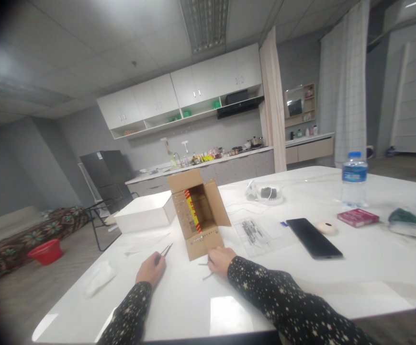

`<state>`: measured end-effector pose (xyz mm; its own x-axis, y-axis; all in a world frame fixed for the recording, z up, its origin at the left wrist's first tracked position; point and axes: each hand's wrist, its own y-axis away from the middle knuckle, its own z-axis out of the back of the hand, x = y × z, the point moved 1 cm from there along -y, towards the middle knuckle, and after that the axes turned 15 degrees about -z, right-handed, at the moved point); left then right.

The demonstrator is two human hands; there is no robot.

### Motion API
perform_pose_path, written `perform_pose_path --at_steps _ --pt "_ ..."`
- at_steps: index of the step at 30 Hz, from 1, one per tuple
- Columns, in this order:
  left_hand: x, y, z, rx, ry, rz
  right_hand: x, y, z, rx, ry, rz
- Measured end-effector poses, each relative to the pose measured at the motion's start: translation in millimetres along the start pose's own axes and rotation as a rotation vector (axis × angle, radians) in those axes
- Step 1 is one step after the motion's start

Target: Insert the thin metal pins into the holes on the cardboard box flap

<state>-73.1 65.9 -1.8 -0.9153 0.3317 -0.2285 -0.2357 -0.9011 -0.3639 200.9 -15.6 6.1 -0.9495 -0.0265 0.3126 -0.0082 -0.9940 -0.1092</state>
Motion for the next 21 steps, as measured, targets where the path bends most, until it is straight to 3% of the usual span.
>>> perform_pose_path --at_steps 12,21 --pt "-3.4 1.6 4.3 -0.01 0.004 -0.023 2.1 3.3 5.9 0.052 -0.039 -0.043" --pt "-6.2 3.0 7.7 0.021 0.015 -0.022 10.6 6.0 6.9 0.018 0.007 -0.085"
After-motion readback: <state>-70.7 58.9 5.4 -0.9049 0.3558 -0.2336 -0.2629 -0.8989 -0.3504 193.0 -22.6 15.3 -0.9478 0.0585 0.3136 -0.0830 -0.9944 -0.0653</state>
